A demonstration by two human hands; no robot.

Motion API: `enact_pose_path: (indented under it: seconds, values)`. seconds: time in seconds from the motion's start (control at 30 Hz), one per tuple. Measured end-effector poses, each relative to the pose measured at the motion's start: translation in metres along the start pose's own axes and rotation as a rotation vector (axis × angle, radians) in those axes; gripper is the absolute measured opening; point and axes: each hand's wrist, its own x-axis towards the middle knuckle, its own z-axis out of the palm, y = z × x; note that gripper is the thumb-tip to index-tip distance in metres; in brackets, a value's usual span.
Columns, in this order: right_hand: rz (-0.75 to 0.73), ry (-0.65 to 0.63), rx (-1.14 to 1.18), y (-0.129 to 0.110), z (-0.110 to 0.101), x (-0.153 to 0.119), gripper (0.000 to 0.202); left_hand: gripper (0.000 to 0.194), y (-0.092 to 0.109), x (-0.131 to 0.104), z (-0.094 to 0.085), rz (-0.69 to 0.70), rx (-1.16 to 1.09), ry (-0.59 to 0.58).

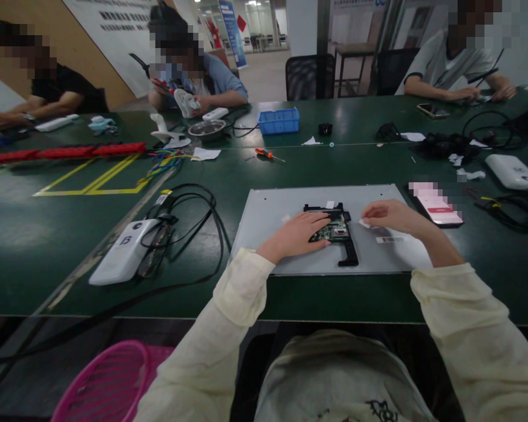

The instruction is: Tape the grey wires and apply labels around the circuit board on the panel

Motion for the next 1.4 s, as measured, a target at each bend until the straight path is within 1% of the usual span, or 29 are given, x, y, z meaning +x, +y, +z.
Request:
enact_pose_path:
  seconds: [0.1,0.17,0.23,0.5,0.63,1.0,1.23,1.3,1.4]
  values:
    - [-0.016,-0.116,0.136,-0.009,0.010,0.001,0.027,0.054,0.000,0.000,0.000,0.001,0.001,-0.003]
    - [-0.010,-0.149,0.173,-0.011,0.016,0.002,0.028,0.054,0.000,0.000,0.000,0.006,-0.002,-0.005]
    - [0.005,-0.153,0.175,-0.011,0.020,0.004,0.025,0.054,0.000,0.000,0.000,0.012,-0.003,-0.004]
    - [-0.032,-0.138,0.208,-0.006,0.026,0.007,0.023,0.053,0.000,0.000,0.000,0.020,0.009,-0.002]
    - [-0.045,-0.117,0.188,-0.004,0.029,0.008,0.022,0.053,0.000,0.000,0.000,0.022,0.008,0.006]
    - [-0.089,0.000,-0.012,-0.012,0.036,0.007,0.016,0.053,0.000,-0.001,0.000,0.016,0.015,0.013]
    - [-0.152,0.117,-0.190,-0.017,0.036,0.004,0.015,0.053,-0.002,-0.002,0.002,0.016,0.004,0.020]
    - [-0.153,0.113,-0.182,-0.018,0.036,0.004,0.015,0.053,-0.002,-0.002,0.003,0.023,-0.001,0.028]
    - [-0.148,0.051,-0.114,-0.020,0.038,0.003,0.014,0.053,-0.003,-0.002,0.004,0.030,-0.002,0.038]
